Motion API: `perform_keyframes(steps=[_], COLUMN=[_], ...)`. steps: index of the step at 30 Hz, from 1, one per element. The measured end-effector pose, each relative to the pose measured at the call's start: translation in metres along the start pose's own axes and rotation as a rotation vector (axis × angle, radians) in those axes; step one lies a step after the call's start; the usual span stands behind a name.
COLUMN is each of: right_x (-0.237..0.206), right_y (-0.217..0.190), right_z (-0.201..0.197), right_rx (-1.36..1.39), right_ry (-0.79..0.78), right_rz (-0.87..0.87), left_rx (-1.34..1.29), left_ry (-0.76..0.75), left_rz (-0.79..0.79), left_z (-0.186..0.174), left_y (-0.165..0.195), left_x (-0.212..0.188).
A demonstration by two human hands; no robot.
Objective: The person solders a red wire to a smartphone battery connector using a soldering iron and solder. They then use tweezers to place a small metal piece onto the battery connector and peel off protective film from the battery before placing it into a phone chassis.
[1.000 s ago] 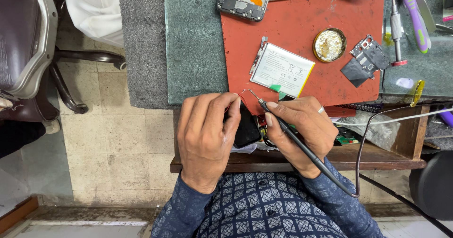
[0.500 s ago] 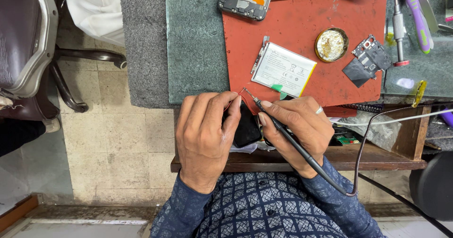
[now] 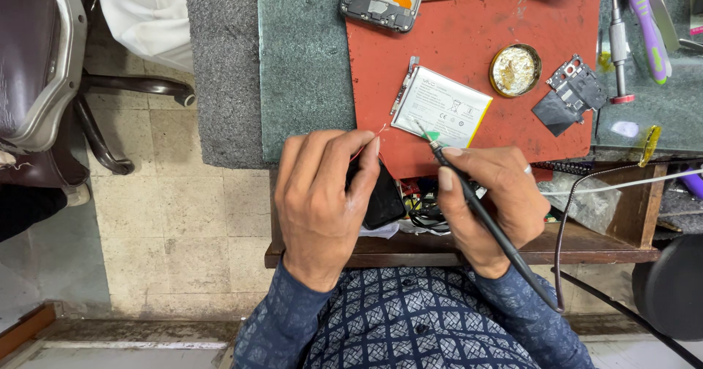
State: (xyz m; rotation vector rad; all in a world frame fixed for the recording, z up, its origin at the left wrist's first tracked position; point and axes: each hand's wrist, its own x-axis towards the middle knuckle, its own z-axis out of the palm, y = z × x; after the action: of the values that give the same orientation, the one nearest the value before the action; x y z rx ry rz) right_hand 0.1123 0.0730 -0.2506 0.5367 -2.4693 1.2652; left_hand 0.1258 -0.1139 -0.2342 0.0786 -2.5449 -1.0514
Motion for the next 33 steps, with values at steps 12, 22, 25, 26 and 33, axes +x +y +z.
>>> perform_keyframes(steps=[12, 22, 25, 26, 33], right_x=[0.011, 0.022, 0.024, 0.025, 0.029], right_y=[-0.004, -0.008, -0.011, -0.012, -0.015], right_z=[0.011, 0.021, 0.021, 0.021, 0.027], right_rx=[0.007, -0.048, -0.069, -0.079, -0.126], right_ry=[-0.018, -0.049, -0.08, -0.083, -0.101], right_rz=[0.026, -0.024, -0.012, -0.007, -0.021], left_rx=[-0.065, -0.054, -0.054, -0.055, -0.062], left_ry=[-0.009, -0.027, -0.039, -0.042, -0.058], left_rz=[0.015, 0.033, 0.031, 0.028, 0.019], left_z=[0.012, 0.012, 0.013, 0.013, 0.012], left_y=[-0.007, -0.015, -0.016, -0.017, -0.019], left_x=[0.017, 0.019, 0.019, 0.02, 0.02])
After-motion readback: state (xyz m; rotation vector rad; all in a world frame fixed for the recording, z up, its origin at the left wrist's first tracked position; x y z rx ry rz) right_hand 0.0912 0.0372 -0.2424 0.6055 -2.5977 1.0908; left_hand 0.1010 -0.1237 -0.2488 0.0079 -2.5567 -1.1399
